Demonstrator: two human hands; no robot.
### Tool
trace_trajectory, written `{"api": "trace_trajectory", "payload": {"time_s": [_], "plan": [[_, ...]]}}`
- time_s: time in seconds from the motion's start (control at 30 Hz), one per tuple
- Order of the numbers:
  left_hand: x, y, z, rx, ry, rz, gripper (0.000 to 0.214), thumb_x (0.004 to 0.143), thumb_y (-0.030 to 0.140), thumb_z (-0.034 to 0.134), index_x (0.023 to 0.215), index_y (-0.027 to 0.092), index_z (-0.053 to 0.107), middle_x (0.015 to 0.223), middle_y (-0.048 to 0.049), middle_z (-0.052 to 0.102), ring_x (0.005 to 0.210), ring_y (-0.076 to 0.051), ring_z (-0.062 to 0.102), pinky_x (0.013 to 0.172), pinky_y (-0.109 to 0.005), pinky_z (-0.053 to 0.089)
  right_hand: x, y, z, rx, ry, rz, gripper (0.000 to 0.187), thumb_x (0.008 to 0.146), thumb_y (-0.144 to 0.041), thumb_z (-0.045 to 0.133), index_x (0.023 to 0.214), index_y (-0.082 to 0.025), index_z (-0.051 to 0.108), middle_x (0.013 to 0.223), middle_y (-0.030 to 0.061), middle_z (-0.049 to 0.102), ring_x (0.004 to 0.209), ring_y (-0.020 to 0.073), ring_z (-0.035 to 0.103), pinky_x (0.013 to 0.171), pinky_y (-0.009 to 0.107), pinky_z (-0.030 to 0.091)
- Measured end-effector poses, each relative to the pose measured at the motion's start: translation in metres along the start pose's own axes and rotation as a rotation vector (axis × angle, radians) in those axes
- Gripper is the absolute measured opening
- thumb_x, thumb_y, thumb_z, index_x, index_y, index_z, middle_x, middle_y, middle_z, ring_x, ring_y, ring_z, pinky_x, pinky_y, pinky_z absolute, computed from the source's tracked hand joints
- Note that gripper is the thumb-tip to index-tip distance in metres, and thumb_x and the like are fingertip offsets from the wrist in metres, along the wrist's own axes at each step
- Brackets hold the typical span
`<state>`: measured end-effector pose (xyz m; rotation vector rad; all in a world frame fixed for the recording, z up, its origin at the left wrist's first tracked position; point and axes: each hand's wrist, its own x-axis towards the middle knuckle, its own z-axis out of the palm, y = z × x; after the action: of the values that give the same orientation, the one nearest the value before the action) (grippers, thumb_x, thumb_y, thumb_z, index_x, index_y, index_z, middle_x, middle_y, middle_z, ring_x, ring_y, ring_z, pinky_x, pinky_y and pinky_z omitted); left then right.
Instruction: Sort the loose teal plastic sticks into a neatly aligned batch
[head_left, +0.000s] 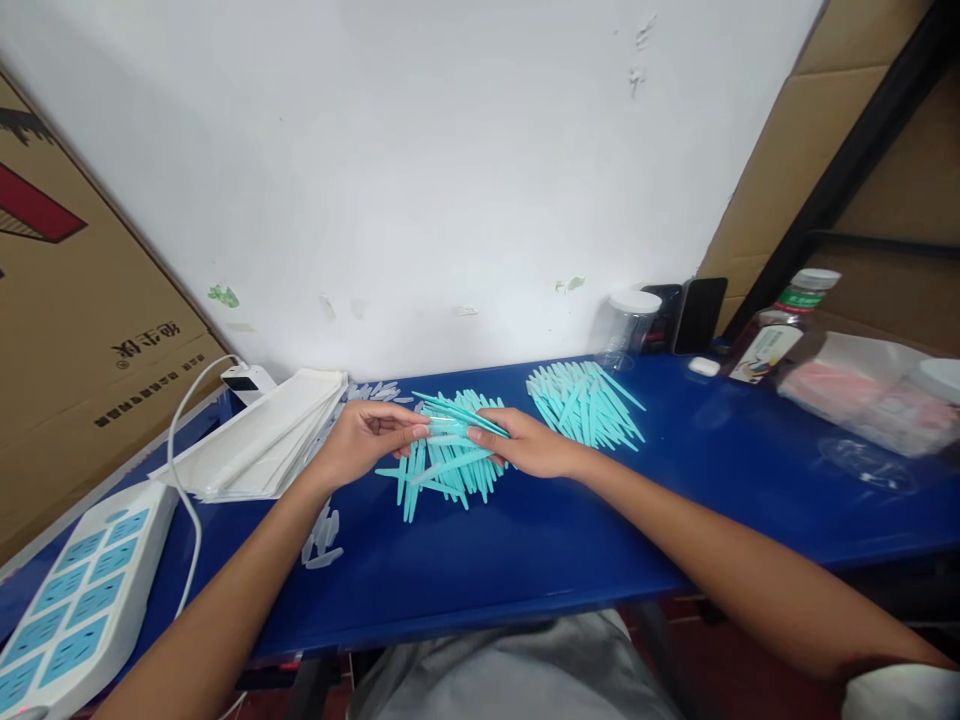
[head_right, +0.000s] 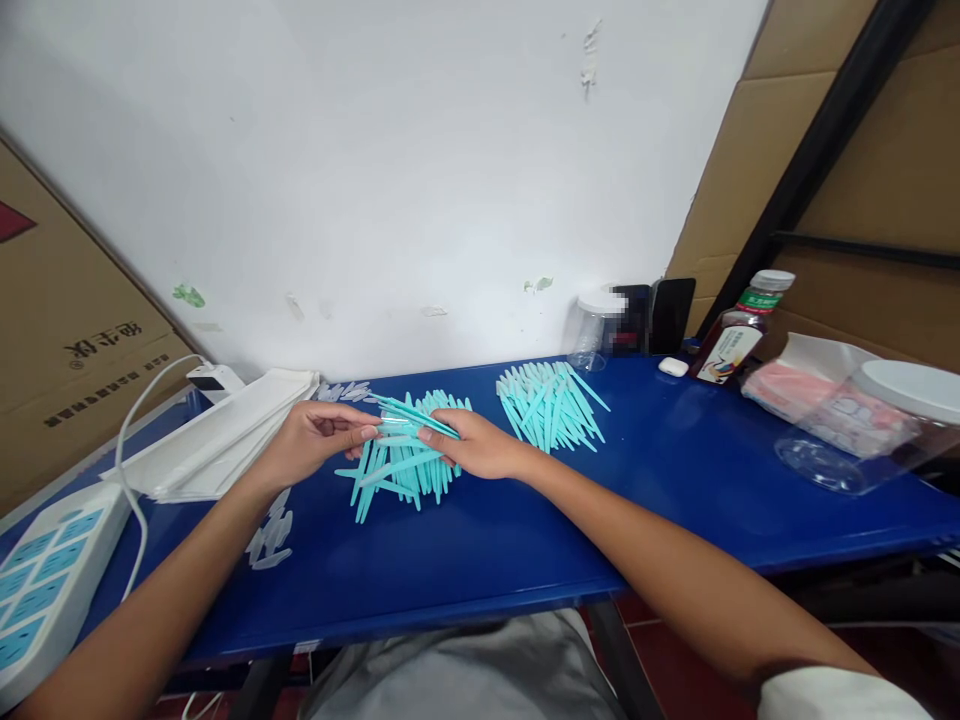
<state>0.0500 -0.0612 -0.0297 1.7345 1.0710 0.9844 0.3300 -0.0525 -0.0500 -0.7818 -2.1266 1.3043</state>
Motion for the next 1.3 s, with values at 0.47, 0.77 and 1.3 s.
{"api": "trace_trajectory", "payload": {"time_s": [0.47,0.77,1.3], "plan": [[0.0,0.003,-0.016,0.228,0.076,0.026,0.04,0.084,0.053,0.076,0.095,0.015,0.08,0.079,-0.008,0.078,0.061,-0.018,0.068,0.058,-0.028,0.056,-0.001,0.004,0.0,-0.091,0.069,0.038,0.044,0.1,-0.065,0.046,0.093,-0.022,0.049,0.071,-0.0012,0.059,0.067,0.0188,0.06,0.062,0.029,0.044],[0.009,-0.031,-0.081,1.084,0.012,-0.079,0.03,0.082,0.052,0.068,0.083,0.024,0.079,0.08,-0.006,0.076,0.071,-0.025,0.066,0.061,-0.03,0.041,-0.002,0.005,-0.001,-0.117,0.046,0.042,0.041,0.101,-0.062,0.047,0.092,-0.023,0.046,0.07,-0.0024,0.057,0.066,0.0192,0.062,0.061,0.03,0.043],[0.007,-0.048,-0.113,0.936,-0.09,-0.198,0.031,0.075,0.05,0.068,0.087,0.024,0.078,0.088,-0.0068,0.076,0.084,-0.028,0.067,0.074,-0.032,0.046,0.0,0.007,-0.001,-0.16,0.05,0.025,0.039,0.103,-0.059,0.045,0.088,-0.023,0.043,0.068,-0.0028,0.058,0.063,0.0182,0.061,0.061,0.03,0.043]]}}
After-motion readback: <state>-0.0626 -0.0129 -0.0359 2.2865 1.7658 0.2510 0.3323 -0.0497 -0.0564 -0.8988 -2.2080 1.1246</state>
